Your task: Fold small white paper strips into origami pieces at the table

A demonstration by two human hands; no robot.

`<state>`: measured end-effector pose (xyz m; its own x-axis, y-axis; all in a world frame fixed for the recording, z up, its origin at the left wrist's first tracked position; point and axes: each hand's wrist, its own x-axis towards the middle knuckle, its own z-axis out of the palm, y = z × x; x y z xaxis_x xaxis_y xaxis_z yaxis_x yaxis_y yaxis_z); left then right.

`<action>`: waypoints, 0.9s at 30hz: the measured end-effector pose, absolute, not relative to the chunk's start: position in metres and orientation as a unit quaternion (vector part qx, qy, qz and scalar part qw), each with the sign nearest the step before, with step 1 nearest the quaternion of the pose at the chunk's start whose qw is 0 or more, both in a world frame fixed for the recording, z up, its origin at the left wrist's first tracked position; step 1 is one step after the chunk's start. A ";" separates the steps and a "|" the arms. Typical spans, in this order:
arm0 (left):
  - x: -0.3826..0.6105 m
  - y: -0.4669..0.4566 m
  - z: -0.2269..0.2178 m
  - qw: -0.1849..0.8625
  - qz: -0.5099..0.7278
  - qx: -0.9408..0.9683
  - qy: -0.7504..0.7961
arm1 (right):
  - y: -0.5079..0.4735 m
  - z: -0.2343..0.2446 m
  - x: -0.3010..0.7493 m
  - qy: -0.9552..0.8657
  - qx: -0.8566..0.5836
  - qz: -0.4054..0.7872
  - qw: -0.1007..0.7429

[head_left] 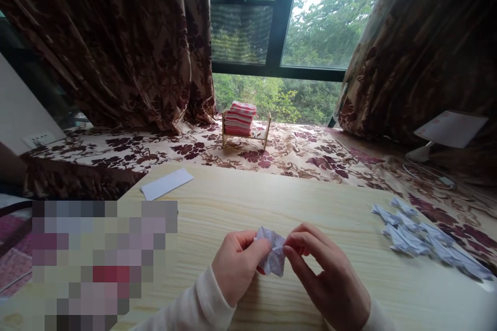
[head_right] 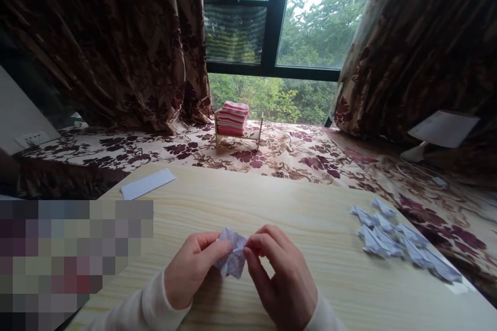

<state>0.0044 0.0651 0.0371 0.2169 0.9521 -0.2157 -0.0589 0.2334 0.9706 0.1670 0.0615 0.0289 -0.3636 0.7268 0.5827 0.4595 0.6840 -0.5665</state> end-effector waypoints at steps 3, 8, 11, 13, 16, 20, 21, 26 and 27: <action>0.004 0.066 0.041 0.622 0.385 0.488 0.476 | 0.061 0.031 0.167 -0.812 -0.366 0.146 0.431; 0.004 0.065 0.037 0.587 0.372 0.536 0.480 | 0.060 0.032 0.167 -0.820 -0.362 0.141 0.421; 0.004 0.064 0.034 0.577 0.368 0.541 0.489 | 0.061 0.032 0.168 -0.820 -0.360 0.148 0.420; 0.004 0.064 0.033 0.584 0.369 0.535 0.485 | 0.061 0.032 0.169 -0.821 -0.361 0.145 0.418; 0.005 0.063 0.035 0.587 0.368 0.534 0.484 | 0.060 0.031 0.169 -0.825 -0.360 0.133 0.416; 0.006 0.062 0.037 0.584 0.368 0.533 0.490 | 0.060 0.032 0.167 -0.841 -0.351 0.104 0.399; 0.006 0.062 0.037 0.582 0.369 0.533 0.491 | 0.060 0.032 0.166 -0.846 -0.348 0.095 0.392; 0.006 0.062 0.036 0.574 0.369 0.537 0.497 | 0.061 0.037 0.166 -0.865 -0.337 0.042 0.370; 0.006 0.062 0.035 0.575 0.369 0.535 0.497 | 0.061 0.038 0.167 -0.869 -0.333 0.031 0.365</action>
